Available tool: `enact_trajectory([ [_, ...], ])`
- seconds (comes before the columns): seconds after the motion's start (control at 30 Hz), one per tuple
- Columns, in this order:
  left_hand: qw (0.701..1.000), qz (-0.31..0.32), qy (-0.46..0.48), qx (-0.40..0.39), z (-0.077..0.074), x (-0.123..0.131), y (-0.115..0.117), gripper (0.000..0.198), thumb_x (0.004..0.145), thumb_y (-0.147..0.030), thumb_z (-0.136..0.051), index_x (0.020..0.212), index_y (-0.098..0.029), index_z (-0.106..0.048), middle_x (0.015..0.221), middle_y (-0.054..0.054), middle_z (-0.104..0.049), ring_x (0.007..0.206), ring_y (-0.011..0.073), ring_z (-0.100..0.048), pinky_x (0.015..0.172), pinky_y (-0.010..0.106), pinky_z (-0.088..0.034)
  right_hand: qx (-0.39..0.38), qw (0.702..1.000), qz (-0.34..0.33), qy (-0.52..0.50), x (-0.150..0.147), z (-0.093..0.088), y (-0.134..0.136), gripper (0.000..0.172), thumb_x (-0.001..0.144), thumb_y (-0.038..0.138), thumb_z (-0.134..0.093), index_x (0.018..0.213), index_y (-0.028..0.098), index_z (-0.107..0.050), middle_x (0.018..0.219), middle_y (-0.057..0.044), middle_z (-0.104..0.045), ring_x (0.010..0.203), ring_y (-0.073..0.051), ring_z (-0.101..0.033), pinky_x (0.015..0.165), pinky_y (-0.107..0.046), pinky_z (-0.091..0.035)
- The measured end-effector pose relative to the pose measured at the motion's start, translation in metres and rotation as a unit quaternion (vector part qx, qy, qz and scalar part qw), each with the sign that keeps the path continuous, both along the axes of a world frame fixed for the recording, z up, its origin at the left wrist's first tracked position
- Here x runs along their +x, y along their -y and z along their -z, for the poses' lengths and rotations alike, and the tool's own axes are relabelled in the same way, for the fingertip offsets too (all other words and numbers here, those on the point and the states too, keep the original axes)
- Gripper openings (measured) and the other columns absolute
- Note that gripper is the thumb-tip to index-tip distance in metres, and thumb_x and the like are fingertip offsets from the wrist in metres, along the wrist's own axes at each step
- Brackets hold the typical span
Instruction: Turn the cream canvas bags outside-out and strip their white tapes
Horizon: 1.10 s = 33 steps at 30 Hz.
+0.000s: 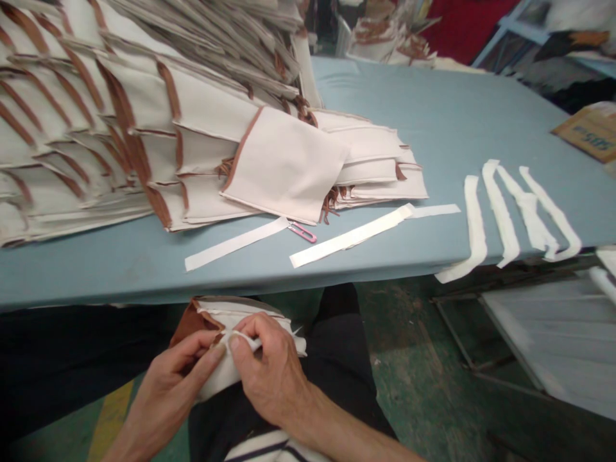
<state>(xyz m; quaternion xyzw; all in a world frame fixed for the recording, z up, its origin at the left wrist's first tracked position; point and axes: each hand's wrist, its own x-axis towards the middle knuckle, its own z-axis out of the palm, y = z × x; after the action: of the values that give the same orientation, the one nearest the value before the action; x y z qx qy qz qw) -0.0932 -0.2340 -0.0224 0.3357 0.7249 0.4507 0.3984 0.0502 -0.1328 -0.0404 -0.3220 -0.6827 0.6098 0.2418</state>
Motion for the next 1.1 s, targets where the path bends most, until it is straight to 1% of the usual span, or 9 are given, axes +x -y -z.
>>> enact_trajectory([
  [0.17, 1.0, 0.012, -0.018, 0.006, -0.005, 0.001, 0.0, 0.028, 0.094, -0.042, -0.068, 0.095, -0.019, -0.085, 0.074, 0.001, -0.079, 0.061, 0.0153, -0.069, 0.056, 0.018, -0.052, -0.003, 1.0, -0.007, 0.018, 0.001, 0.001, 0.0, 0.021, 0.102, 0.031, -0.058, 0.082, 0.022, -0.058, 0.095, -0.005, -0.075, 0.088, -0.019, -0.07, 0.08, -0.031, -0.051],
  [0.33, 0.997, -0.054, -0.047, -0.009, 0.001, 0.009, 0.002, 0.026, 0.089, -0.039, -0.066, 0.087, -0.018, -0.082, 0.061, -0.002, -0.071, 0.051, 0.0135, -0.06, 0.047, 0.018, -0.044, -0.017, 0.999, -0.016, 0.04, 0.002, 0.003, 0.0, 0.019, 0.099, 0.034, -0.061, 0.085, 0.022, -0.059, 0.09, -0.004, -0.074, 0.08, -0.018, -0.068, 0.072, -0.029, -0.049],
  [0.47, 0.993, -0.102, -0.06, -0.005, 0.005, 0.019, 0.001, 0.025, 0.087, -0.037, -0.064, 0.079, -0.018, -0.078, 0.057, -0.004, -0.065, 0.048, 0.0118, -0.053, 0.045, 0.019, -0.037, -0.012, 0.996, -0.026, 0.079, 0.002, -0.001, -0.003, 0.015, 0.096, 0.036, -0.066, 0.094, 0.022, -0.062, 0.086, -0.001, -0.07, 0.074, -0.017, -0.064, 0.069, -0.029, -0.048],
  [0.7, 0.987, -0.133, -0.081, -0.025, -0.015, 0.028, -0.007, 0.027, 0.088, -0.038, -0.062, 0.084, -0.019, -0.082, 0.058, -0.006, -0.061, 0.051, 0.0119, -0.055, 0.048, 0.019, -0.04, -0.021, 0.995, -0.055, 0.083, -0.002, -0.012, -0.013, 0.019, 0.096, 0.04, -0.064, 0.091, 0.022, -0.062, 0.08, 0.001, -0.066, 0.068, -0.016, -0.059, 0.063, -0.027, -0.044],
  [0.77, 0.989, -0.106, -0.104, -0.023, -0.018, 0.026, -0.007, 0.029, 0.087, -0.038, -0.061, 0.083, -0.018, -0.082, 0.057, -0.005, -0.063, 0.049, 0.0123, -0.056, 0.045, 0.02, -0.039, 0.013, 0.996, -0.046, 0.081, -0.003, -0.012, -0.014, 0.014, 0.095, 0.036, -0.062, 0.092, 0.022, -0.062, 0.082, -0.001, -0.067, 0.072, -0.018, -0.061, 0.067, -0.03, -0.046],
  [0.87, 0.988, -0.07, -0.136, -0.028, -0.015, 0.022, -0.006, 0.031, 0.088, -0.037, -0.059, 0.085, -0.017, -0.083, 0.058, -0.003, -0.069, 0.048, 0.0135, -0.061, 0.045, 0.02, -0.043, 0.13, 0.989, -0.015, 0.069, -0.003, -0.009, -0.013, 0.007, 0.093, 0.027, -0.059, 0.092, 0.021, -0.062, 0.089, -0.004, -0.071, 0.083, -0.021, -0.065, 0.078, -0.034, -0.046],
  [0.93, 0.986, -0.062, -0.148, -0.038, -0.012, 0.02, -0.004, 0.032, 0.092, -0.037, -0.058, 0.089, -0.017, -0.083, 0.062, -0.002, -0.072, 0.052, 0.0143, -0.065, 0.05, 0.02, -0.047, 0.191, 0.979, -0.009, 0.063, -0.003, -0.009, -0.015, 0.004, 0.092, 0.023, -0.059, 0.089, 0.022, -0.061, 0.089, -0.004, -0.071, 0.085, -0.022, -0.065, 0.08, -0.036, -0.045],
  [1.0, 0.986, -0.053, -0.15, -0.045, -0.01, 0.021, -0.004, 0.032, 0.094, -0.038, -0.059, 0.092, -0.017, -0.083, 0.065, -0.002, -0.073, 0.054, 0.0147, -0.066, 0.052, 0.02, -0.048, 0.206, 0.976, -0.019, 0.069, -0.003, -0.01, -0.018, 0.005, 0.091, 0.022, -0.06, 0.086, 0.023, -0.06, 0.085, -0.003, -0.07, 0.082, -0.021, -0.063, 0.078, -0.035, -0.044],
  [1.1, 0.986, -0.068, -0.143, -0.049, -0.015, 0.025, -0.008, 0.03, 0.092, -0.037, -0.059, 0.091, -0.018, -0.082, 0.063, -0.003, -0.071, 0.052, 0.0143, -0.063, 0.052, 0.021, -0.046, 0.181, 0.98, -0.037, 0.079, -0.003, -0.015, -0.024, 0.009, 0.091, 0.021, -0.06, 0.083, 0.023, -0.059, 0.081, -0.002, -0.068, 0.078, -0.02, -0.062, 0.076, -0.034, -0.043],
])
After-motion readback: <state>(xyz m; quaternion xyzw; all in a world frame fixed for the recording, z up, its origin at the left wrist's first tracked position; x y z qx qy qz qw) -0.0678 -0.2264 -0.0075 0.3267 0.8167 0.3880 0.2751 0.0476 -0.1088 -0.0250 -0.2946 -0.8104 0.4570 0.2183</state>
